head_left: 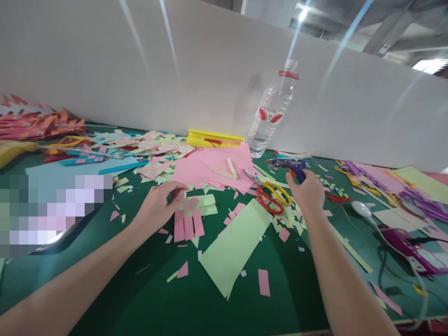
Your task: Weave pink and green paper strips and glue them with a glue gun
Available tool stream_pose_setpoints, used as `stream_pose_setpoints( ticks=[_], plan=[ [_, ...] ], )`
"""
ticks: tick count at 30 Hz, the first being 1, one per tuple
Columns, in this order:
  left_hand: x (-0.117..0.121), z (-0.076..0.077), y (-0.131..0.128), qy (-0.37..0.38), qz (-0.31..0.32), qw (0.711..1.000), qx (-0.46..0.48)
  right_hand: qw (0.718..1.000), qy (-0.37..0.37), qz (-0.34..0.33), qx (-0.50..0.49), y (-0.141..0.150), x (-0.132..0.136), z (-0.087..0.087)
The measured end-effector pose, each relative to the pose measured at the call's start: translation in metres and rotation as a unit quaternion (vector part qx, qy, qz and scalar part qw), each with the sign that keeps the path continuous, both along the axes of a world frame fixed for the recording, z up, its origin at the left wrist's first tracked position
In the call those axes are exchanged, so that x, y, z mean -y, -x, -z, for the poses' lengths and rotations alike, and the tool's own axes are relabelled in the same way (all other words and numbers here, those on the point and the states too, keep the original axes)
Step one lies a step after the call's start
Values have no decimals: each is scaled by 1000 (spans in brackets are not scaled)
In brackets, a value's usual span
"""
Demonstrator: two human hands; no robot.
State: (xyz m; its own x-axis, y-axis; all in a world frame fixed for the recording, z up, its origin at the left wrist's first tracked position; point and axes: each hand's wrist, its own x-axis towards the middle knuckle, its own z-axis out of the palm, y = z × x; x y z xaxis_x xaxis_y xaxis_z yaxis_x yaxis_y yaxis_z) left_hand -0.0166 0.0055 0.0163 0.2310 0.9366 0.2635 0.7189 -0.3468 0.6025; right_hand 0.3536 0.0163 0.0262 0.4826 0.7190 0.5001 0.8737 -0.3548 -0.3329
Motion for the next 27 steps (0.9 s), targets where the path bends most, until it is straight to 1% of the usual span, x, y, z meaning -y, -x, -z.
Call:
stream_pose_setpoints(
  ticks=[2,4,10,13,18,21,23,25,27],
  plan=[
    [-1,1,-1,-2,3,1000,-9,998,49,28,-26,-6,-4,3],
    [-1,3,-2,-1,12,1000,-11,995,83,44,-45,-10,-9,7],
    [-2,7,-1,-15,25,999,-16,987,123,66,-79,-16,-34,11],
    [-1,8,0,-8,26,999,-24,983,146,65,-89,-20,-50,10],
    [-2,8,0,-8,30,999,-17,982,172,30,-75,-23,-67,9],
    [-3,9,0,-10,26,1000,-14,984,170,15,-49,-20,-68,4],
    [-3,9,0,-11,26,999,-16,987,158,9,-24,-15,-62,-3],
    [-3,10,0,-9,30,999,-19,989,147,-11,0,-7,-51,-11],
    [-3,11,0,-7,34,999,-19,987,151,-53,15,3,-35,-17]
  ],
)
